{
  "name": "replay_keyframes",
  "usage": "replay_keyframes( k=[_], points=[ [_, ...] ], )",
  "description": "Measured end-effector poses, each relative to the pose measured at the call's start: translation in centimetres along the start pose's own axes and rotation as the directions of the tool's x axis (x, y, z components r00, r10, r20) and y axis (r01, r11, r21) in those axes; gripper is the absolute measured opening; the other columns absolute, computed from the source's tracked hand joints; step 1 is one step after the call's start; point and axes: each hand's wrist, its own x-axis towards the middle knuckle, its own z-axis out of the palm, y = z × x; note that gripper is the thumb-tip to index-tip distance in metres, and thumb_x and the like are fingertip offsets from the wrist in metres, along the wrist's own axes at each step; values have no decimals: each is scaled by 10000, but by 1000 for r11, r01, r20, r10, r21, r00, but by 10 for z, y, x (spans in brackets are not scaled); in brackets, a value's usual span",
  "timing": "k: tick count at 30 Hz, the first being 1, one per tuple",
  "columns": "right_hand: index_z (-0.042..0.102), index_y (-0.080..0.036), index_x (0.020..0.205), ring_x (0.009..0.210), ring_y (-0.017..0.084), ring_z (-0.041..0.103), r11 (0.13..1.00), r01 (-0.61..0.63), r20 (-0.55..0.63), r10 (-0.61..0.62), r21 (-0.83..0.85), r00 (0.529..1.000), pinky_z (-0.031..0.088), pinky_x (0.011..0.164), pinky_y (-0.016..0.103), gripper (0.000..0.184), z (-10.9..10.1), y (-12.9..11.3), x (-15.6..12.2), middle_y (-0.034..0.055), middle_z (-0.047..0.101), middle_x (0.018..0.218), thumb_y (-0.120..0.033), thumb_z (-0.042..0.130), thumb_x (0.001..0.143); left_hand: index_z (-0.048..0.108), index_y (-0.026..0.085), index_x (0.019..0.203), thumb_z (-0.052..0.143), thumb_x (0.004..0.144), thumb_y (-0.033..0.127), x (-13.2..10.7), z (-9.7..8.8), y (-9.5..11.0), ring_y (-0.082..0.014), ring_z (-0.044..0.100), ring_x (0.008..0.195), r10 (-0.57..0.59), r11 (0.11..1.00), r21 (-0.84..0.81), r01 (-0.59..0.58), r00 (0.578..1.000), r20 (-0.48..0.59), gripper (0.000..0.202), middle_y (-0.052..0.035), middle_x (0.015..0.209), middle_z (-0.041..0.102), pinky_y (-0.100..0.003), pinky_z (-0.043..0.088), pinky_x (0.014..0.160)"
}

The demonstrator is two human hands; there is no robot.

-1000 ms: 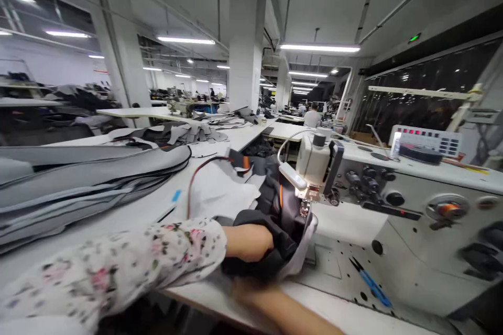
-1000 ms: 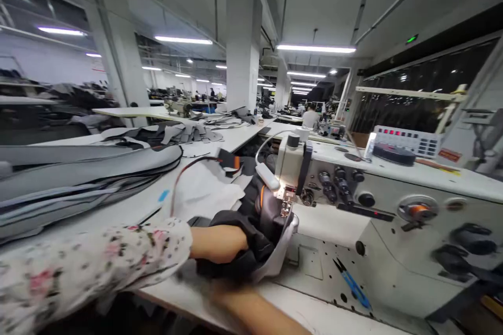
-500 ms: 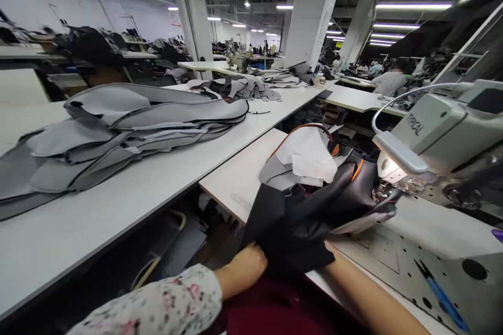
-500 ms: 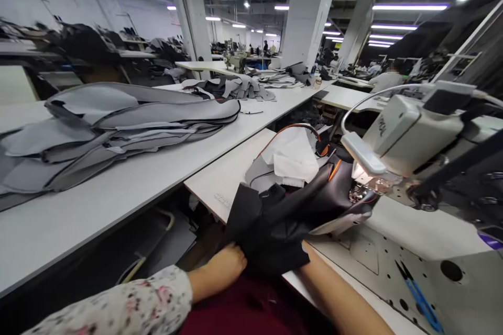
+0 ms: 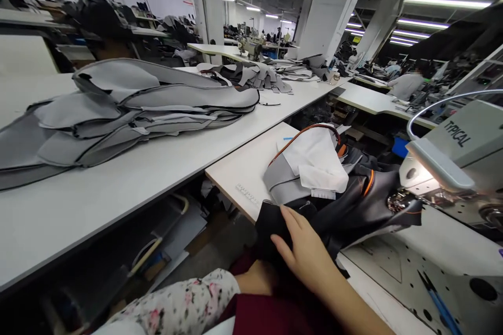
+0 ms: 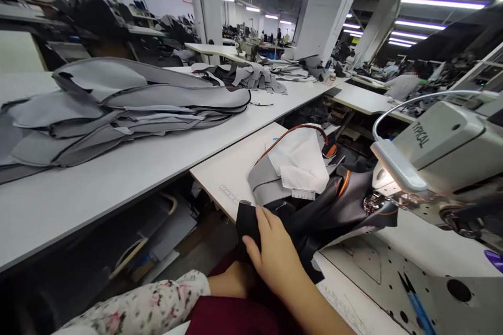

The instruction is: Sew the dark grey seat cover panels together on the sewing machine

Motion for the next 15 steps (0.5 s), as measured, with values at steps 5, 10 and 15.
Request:
replay_keyframes(
  k=[5,10,15],
  points=[
    [654,-190,1134,1044,260,651,990,-85,-18,88,114,996,522,953,401,303,10,-5,32,112,697,1105,-406,493,994,798,285,1078,533,1050,532,-30,-127,-20,-148,742,937,69,988,-136,-73,997,-30,364,30,1006,786,-217,584,842],
    [527,-203,788,650,147,480,942,-282,136,260,180,956,326,582,282,374,2,1,10,-2,553,710,-529,538,970,572,158,1466,427,1080,435,28,-180,-32,-309,574,1356,-351,936,-132,326,897,-269,497,-171,1421,623,-432,494,1117],
    [642,-155,767,636,129,464,866,-458,391,358,200,848,331,577,270,438,0,20,27,-1,612,703,-571,778,787,573,116,1428,759,904,396,106,-140,-7,-477,310,1521,-509,852,2,523,829,-234,623,-235,1550,465,-740,293,1187]
  ],
)
